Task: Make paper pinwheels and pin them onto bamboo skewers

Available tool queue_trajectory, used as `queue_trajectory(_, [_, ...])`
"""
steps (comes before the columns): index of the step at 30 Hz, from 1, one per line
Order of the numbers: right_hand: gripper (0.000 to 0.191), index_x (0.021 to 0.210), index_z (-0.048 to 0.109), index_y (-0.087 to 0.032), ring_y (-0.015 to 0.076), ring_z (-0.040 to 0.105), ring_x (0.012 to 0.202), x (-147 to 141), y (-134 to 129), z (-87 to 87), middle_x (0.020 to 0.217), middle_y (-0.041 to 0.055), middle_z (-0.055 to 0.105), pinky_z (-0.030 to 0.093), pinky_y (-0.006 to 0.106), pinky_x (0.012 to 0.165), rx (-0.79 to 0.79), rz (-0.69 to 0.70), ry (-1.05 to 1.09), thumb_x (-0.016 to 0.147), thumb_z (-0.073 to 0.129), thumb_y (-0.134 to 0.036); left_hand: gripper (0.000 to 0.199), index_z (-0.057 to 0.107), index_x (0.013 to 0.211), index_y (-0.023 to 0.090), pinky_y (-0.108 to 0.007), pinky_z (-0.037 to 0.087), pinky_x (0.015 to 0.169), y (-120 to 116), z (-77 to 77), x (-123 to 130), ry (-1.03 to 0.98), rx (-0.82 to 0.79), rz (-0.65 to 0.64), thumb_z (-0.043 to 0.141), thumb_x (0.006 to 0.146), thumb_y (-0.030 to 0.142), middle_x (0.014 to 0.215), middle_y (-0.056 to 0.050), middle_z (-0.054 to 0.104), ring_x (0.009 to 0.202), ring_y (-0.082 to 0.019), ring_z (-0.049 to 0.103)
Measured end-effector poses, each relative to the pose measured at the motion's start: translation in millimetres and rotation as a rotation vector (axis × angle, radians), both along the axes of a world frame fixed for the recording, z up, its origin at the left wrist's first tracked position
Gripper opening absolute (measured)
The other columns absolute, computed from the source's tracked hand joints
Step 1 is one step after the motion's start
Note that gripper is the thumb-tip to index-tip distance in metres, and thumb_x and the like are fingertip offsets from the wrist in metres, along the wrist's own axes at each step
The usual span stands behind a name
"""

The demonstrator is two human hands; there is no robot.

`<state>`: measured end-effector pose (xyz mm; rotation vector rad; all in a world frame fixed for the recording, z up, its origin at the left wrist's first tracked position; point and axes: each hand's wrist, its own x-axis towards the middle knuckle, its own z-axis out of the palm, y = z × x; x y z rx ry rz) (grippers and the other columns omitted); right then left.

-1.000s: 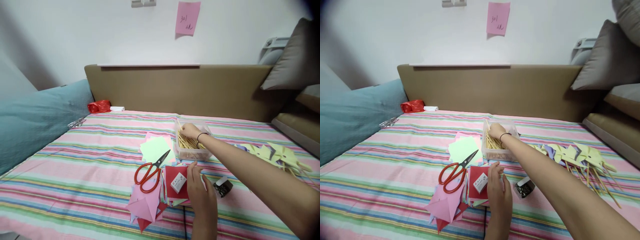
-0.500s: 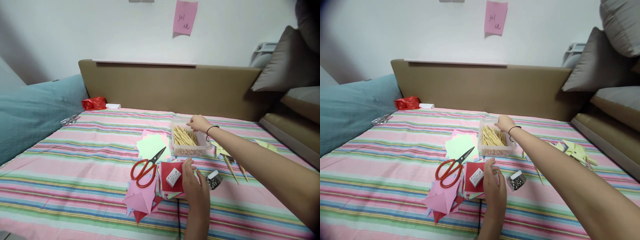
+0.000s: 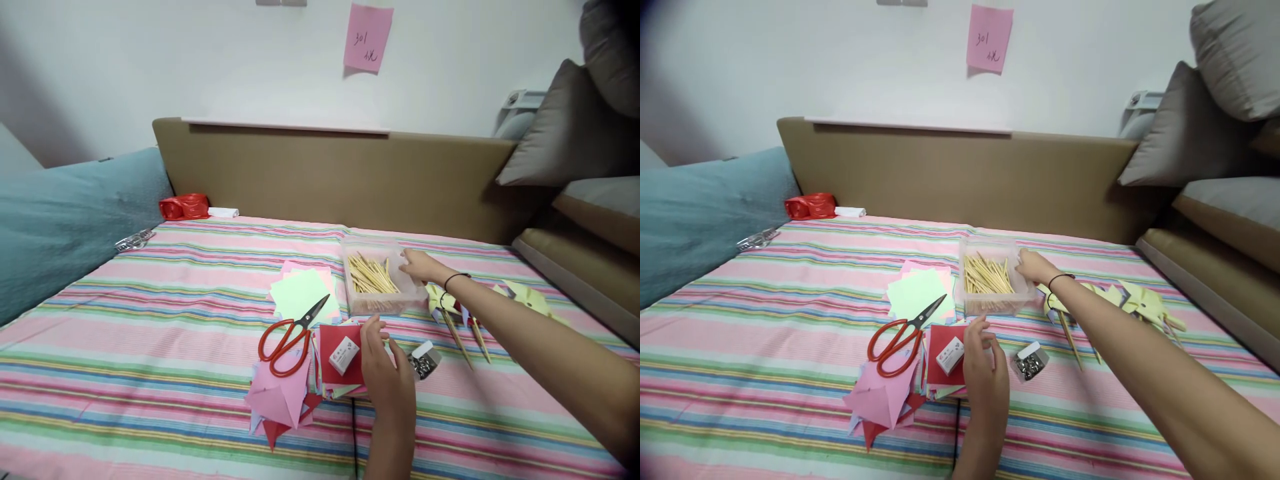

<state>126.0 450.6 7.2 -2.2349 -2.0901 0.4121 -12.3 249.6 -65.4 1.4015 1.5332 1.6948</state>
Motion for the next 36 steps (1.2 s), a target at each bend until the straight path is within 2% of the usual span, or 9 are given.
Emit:
queue_trajectory(7, [0.043, 0.122, 0.044, -0.004, 0.0141, 0.057, 0.044, 3, -4, 5.5, 0.085, 0.0150, 0.068, 0.040, 0.023, 0.039, -0.054, 0.003, 0.072, 0.082, 0.054, -0.016, 0.034, 0.055, 0.113, 0.015, -0.036, 0.052, 0.083, 1, -2.1, 0, 0.030, 0.020, 0.032, 0.040, 0.085, 0.004, 0.115, -0.017, 0.062, 0.097, -0.021, 0.064])
queue_trajectory(12, [0.041, 0.120, 0.045, -0.007, 0.0136, 0.057, 0.044, 2, -9, 1.1, 0.085, 0.0123, 0.067, 0.039, 0.022, 0.038, -0.057, 0.001, 0.126, 0.081, 0.052, -0.015, 0.032, 0.054, 0.112, 0.015, -0.038, 0.050, 0.088, 3, -3.7, 2, 0.044, 0.035, 0.037, 0.040, 0.085, 0.005, 0.115, -0.016, 0.061, 0.111, -0.023, 0.058])
queue_trajectory(18, [0.042, 0.120, 0.045, -0.006, 0.0136, 0.056, 0.043, -7, -13, -3.1, 0.083, 0.0132, 0.067, 0.039, 0.023, 0.039, -0.046, -0.042, 0.170, 0.079, 0.050, -0.014, 0.031, 0.053, 0.110, 0.016, -0.034, 0.051, 0.081, 3, -4.1, 3, -0.002, 0.031, 0.012, 0.039, 0.085, 0.005, 0.121, -0.016, 0.058, 0.095, -0.018, 0.062])
queue_trajectory(23, [0.043, 0.120, 0.047, -0.008, 0.0144, 0.056, 0.042, -7, -16, -2.9, 0.081, 0.0109, 0.067, 0.039, 0.024, 0.041, -0.059, -0.055, 0.163, 0.078, 0.051, -0.013, 0.028, 0.057, 0.106, 0.017, -0.038, 0.049, 0.089, 0, -1.8, 4, -0.003, 0.016, -0.008, 0.041, 0.085, 0.007, 0.116, -0.014, 0.061, 0.109, -0.022, 0.059])
queue_trajectory(27, [0.037, 0.119, 0.049, -0.010, 0.0148, 0.061, 0.052, -3, -17, -8.2, 0.089, 0.0114, 0.067, 0.043, 0.024, 0.045, -0.053, -0.071, 0.153, 0.084, 0.051, -0.019, 0.028, 0.058, 0.103, 0.017, -0.039, 0.049, 0.090, -2, -0.7, 4, 0.016, 0.022, -0.017, 0.040, 0.085, 0.006, 0.115, -0.014, 0.062, 0.110, -0.023, 0.059])
queue_trajectory(30, [0.031, 0.117, 0.052, -0.012, 0.0141, 0.063, 0.064, -2, -15, -13.0, 0.093, 0.0087, 0.066, 0.049, 0.026, 0.056, -0.067, -0.081, 0.149, 0.091, 0.051, -0.029, 0.030, 0.057, 0.105, 0.017, -0.037, 0.051, 0.086, -3, -2.4, 3, 0.023, 0.000, -0.020, 0.039, 0.084, 0.005, 0.117, -0.015, 0.061, 0.106, -0.022, 0.061])
queue_trajectory(33, [0.033, 0.118, 0.054, -0.014, 0.0156, 0.064, 0.080, -4, -10, -17.3, 0.103, 0.0069, 0.063, 0.054, 0.033, 0.070, -0.075, -0.093, 0.143, 0.093, 0.053, -0.037, 0.031, 0.057, 0.105, 0.017, -0.036, 0.052, 0.084, -4, -4.6, 1, 0.042, 0.012, -0.013, 0.040, 0.083, 0.004, 0.117, -0.015, 0.061, 0.102, -0.021, 0.062])
queue_trajectory(36, [0.033, 0.119, 0.055, -0.015, 0.0190, 0.062, 0.094, -4, -6, -21.7, 0.114, 0.0084, 0.060, 0.054, 0.038, 0.079, -0.061, -0.093, 0.133, 0.093, 0.056, -0.035, 0.032, 0.058, 0.105, 0.017, -0.035, 0.052, 0.081, -3, -5.5, 1, 0.040, 0.028, -0.011, 0.041, 0.082, 0.003, 0.116, -0.014, 0.061, 0.092, -0.019, 0.064])
